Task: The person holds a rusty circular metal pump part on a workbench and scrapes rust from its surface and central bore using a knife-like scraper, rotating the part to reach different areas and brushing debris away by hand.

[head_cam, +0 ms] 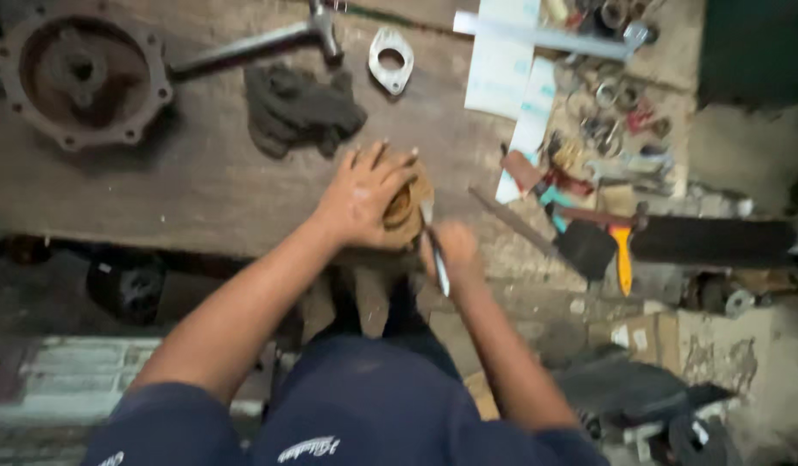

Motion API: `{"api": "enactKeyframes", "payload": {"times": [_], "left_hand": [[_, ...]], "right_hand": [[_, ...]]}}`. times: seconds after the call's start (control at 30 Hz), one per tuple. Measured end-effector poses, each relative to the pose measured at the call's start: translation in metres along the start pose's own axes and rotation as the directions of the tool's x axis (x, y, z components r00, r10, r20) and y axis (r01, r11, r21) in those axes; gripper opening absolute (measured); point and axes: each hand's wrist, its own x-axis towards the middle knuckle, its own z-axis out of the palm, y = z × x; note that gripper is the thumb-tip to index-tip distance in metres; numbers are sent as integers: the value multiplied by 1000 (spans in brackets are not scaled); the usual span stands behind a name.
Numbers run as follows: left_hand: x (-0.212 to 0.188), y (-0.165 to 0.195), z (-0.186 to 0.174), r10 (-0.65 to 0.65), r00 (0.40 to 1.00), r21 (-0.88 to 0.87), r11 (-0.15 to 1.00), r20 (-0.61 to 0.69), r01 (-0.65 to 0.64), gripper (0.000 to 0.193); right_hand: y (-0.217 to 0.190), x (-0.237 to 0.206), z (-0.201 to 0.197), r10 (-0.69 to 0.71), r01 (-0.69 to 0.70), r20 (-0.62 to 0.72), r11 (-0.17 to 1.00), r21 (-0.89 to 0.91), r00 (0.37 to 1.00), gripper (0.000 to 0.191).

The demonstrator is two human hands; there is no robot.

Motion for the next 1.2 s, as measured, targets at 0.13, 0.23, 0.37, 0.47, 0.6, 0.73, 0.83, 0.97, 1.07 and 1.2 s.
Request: {"api": "enactKeyframes", "payload": {"times": [0.13,0.23,0.37,0.47,0.6,0.73,0.83,0.97,1.07,1.2], "left_hand": [[-1,2,-1,1,1000,-27,1000,-7,-1,92],[-3,-1,1,-7,999,-30,1000,42,8,95],[-3,-1,1,-28,998,-57,998,49,31,88],[-6,9,0,-110,992,35,994,65,108,101],[-16,41,7,-425,905,163,893,5,419,120],[-25,46,20,-425,892,56,897,-154,438,118],[-28,32,21,-325,929,25,942,-177,334,115],[-24,15,12,-252,957,-4,967,-142,254,108],[-20,10,7,-202,976,-22,979,-83,201,117],[-23,11,8,-201,972,-30,980,-122,198,113]], "right_hand": [[-1,-5,2,98,-88,102,992,-96,990,15],[-3,-7,0,30,-21,-61,990,142,998,15],[-5,-8,-2,91,-88,-20,991,101,996,15],[-8,-10,-1,87,-85,-49,996,30,995,17],[-10,-13,-2,107,-98,-78,988,117,991,19],[-7,-10,-4,109,-109,-6,993,-49,994,20],[-4,-6,-2,70,-69,10,997,-43,998,15],[-4,-6,1,100,-100,25,995,16,995,18],[-3,-11,1,128,-126,51,991,-41,990,15],[-6,-13,-1,78,-74,-54,995,73,995,15]]}}
